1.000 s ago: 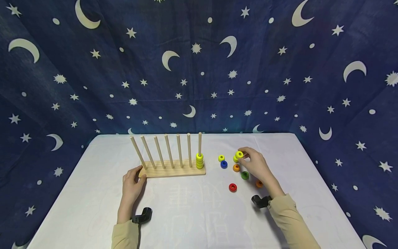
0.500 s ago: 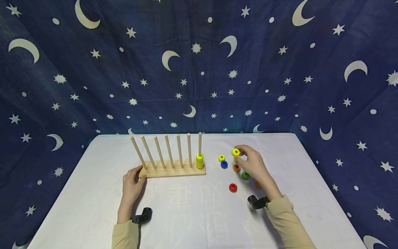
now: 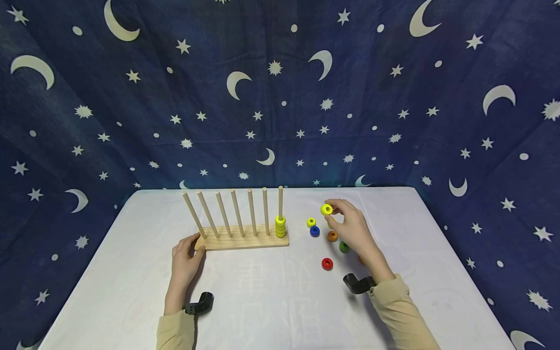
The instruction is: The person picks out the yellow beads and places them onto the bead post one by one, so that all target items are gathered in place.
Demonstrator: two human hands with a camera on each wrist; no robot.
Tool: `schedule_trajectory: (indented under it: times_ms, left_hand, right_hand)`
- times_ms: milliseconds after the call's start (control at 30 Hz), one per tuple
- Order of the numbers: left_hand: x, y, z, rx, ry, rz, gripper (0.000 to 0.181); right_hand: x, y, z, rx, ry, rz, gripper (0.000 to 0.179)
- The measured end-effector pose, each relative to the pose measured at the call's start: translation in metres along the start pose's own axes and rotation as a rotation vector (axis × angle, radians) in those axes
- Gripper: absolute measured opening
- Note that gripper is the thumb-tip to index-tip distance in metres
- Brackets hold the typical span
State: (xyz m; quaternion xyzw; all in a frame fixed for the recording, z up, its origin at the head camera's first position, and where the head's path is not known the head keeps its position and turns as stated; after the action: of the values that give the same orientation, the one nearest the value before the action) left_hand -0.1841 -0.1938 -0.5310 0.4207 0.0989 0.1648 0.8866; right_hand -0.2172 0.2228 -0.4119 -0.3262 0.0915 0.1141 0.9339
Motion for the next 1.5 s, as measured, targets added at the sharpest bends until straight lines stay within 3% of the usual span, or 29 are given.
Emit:
schedule_trajectory:
  times_ms: [1500]
  left_hand:
    - [-0.001, -0.002, -0.001, 0.002, -0.001, 0.012, 0.046]
  right_hand:
    - [-0.012, -0.077, 0.009, -0.132, 0.158, 0.214, 0.041]
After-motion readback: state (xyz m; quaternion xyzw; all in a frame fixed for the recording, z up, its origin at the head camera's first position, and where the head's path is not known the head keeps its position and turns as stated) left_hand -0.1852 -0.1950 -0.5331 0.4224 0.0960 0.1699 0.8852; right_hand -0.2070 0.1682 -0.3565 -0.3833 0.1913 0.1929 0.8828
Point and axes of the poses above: each hand's wrist, its own x-axis away from the middle knuckle, its own z-axis out of the back of the hand, y = z × x, the point moved 3 cm from there along -x, towards the middle knuckle, and after that the axes turned 6 degrees about z, right-handed, at the moved point
